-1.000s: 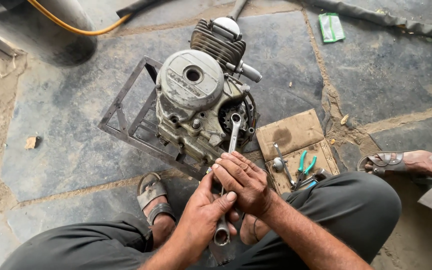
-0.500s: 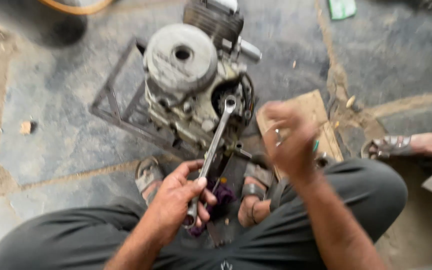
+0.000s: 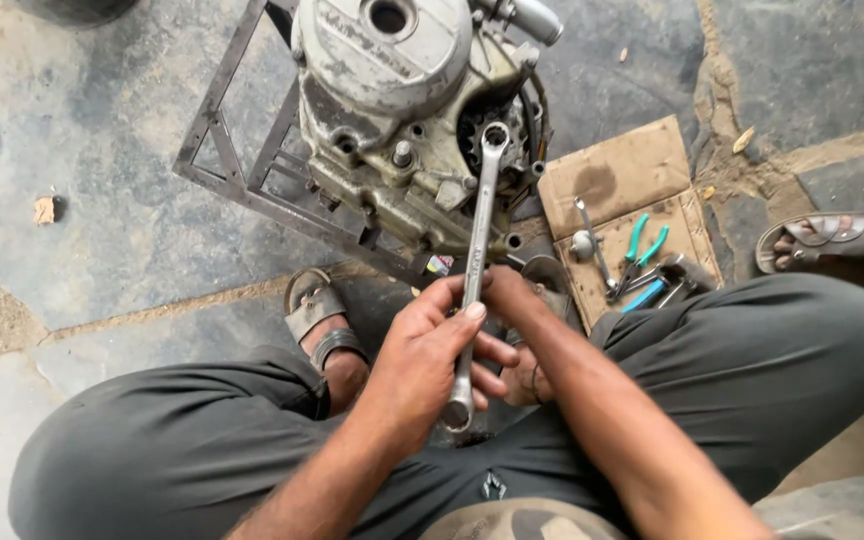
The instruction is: The person disassembles a small engine by loosening bolts with a wrench and a T-handle socket tool. They remove the drive sprocket and a metal cover before detaching the cylinder head from the engine block.
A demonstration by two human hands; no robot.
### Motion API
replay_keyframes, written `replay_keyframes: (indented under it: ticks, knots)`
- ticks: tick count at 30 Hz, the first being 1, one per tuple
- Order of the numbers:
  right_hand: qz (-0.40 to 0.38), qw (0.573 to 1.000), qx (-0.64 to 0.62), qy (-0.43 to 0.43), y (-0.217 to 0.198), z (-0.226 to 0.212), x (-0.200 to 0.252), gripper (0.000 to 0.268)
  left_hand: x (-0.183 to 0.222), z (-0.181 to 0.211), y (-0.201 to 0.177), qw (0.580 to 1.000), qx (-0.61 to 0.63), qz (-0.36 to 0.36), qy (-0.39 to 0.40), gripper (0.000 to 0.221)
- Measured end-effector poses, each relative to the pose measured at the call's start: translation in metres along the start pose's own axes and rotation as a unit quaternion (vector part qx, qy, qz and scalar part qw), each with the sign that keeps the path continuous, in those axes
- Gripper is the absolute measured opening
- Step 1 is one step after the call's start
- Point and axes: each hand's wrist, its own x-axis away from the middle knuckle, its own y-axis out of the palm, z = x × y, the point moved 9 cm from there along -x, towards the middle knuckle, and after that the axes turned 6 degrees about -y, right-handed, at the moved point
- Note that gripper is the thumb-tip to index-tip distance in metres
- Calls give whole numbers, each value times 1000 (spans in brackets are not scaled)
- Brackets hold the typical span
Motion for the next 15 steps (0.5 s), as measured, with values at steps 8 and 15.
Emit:
replay_keyframes:
  ticks: [8, 15]
  knots:
    - [170, 972, -161, 22, -18, 11, -75, 20, -8, 2, -3, 999, -25, 8, 35, 40]
    - [345, 887, -306, 27, -75, 41, -107, 15, -18, -3, -1, 999, -18, 19, 24, 41]
